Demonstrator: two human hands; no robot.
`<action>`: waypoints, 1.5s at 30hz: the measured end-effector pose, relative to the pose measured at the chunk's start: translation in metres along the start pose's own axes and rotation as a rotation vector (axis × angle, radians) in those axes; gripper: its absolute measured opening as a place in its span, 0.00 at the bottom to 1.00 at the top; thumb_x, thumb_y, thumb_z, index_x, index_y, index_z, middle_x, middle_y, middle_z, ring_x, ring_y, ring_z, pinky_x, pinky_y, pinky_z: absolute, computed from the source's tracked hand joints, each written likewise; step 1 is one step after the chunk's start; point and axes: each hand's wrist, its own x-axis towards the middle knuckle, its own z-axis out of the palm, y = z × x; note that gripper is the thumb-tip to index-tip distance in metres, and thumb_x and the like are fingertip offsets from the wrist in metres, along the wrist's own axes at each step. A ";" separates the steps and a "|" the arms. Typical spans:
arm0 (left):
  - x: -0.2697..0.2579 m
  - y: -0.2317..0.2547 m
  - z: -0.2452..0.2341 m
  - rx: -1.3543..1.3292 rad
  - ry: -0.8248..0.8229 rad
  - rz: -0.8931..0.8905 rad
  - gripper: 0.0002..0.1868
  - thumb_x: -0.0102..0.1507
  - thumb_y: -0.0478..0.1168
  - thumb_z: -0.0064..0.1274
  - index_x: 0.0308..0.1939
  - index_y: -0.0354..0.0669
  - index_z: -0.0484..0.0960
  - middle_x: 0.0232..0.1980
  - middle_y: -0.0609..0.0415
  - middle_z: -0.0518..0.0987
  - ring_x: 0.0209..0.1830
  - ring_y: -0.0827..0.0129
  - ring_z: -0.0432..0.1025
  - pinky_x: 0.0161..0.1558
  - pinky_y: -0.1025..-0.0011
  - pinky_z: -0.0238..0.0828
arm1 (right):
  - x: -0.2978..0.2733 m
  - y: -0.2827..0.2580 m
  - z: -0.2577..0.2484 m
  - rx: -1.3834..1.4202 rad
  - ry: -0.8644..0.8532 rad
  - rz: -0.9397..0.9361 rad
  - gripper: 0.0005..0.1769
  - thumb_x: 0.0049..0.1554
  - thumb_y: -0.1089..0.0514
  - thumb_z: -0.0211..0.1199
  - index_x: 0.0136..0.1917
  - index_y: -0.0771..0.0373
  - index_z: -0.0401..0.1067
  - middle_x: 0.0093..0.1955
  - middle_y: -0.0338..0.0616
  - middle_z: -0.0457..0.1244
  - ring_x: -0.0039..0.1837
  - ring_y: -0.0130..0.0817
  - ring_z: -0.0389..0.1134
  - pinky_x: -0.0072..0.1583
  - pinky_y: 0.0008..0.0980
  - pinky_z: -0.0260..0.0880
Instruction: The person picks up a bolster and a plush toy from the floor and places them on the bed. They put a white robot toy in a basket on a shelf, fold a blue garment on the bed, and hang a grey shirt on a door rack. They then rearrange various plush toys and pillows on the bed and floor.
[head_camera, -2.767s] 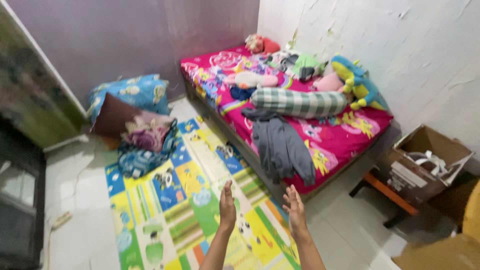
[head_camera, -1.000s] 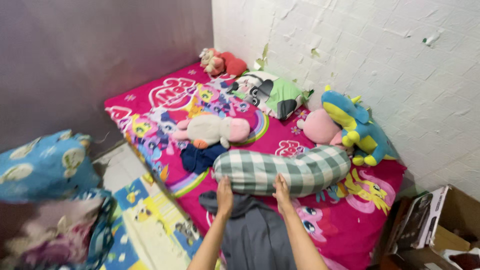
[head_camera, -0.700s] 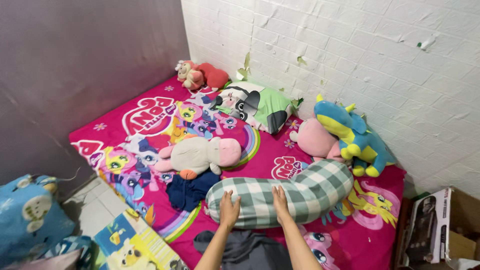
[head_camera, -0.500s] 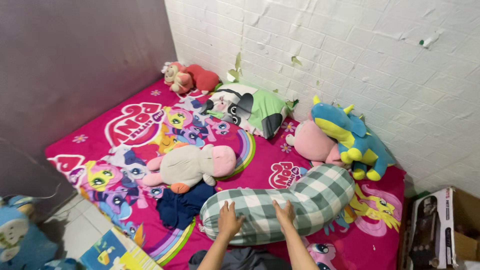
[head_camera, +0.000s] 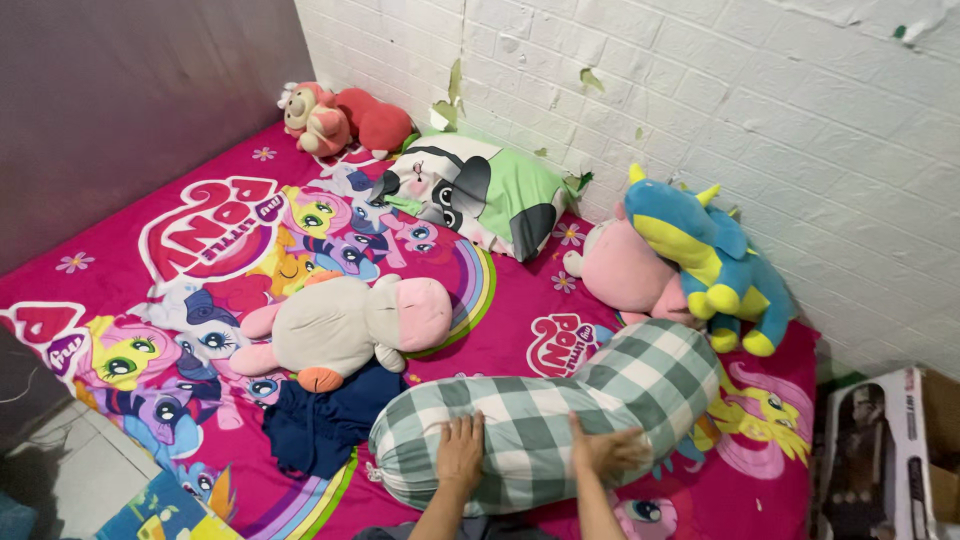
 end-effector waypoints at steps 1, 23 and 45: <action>0.004 -0.003 0.008 0.001 0.002 -0.006 0.52 0.53 0.41 0.64 0.77 0.39 0.53 0.72 0.41 0.64 0.73 0.49 0.57 0.71 0.48 0.51 | 0.008 0.004 -0.003 0.000 -0.004 -0.006 0.90 0.32 0.24 0.79 0.86 0.54 0.24 0.86 0.67 0.21 0.84 0.73 0.24 0.74 0.74 0.38; -0.166 -0.037 -0.149 -0.229 0.369 -0.264 0.14 0.46 0.32 0.58 0.35 0.46 0.77 0.38 0.51 0.77 0.45 0.52 0.71 0.45 0.55 0.65 | -0.061 -0.018 -0.075 0.932 -0.464 0.264 0.33 0.31 0.70 0.70 0.53 0.71 0.70 0.55 0.50 0.66 0.53 0.46 0.68 0.53 0.47 0.71; -0.593 -0.216 -0.260 0.133 0.690 -1.162 0.27 0.41 0.36 0.64 0.46 0.48 0.82 0.47 0.58 0.80 0.51 0.60 0.71 0.57 0.60 0.62 | -0.538 -0.010 -0.036 0.634 -1.253 -0.235 0.21 0.37 0.64 0.73 0.45 0.72 0.75 0.45 0.49 0.68 0.46 0.42 0.68 0.48 0.41 0.67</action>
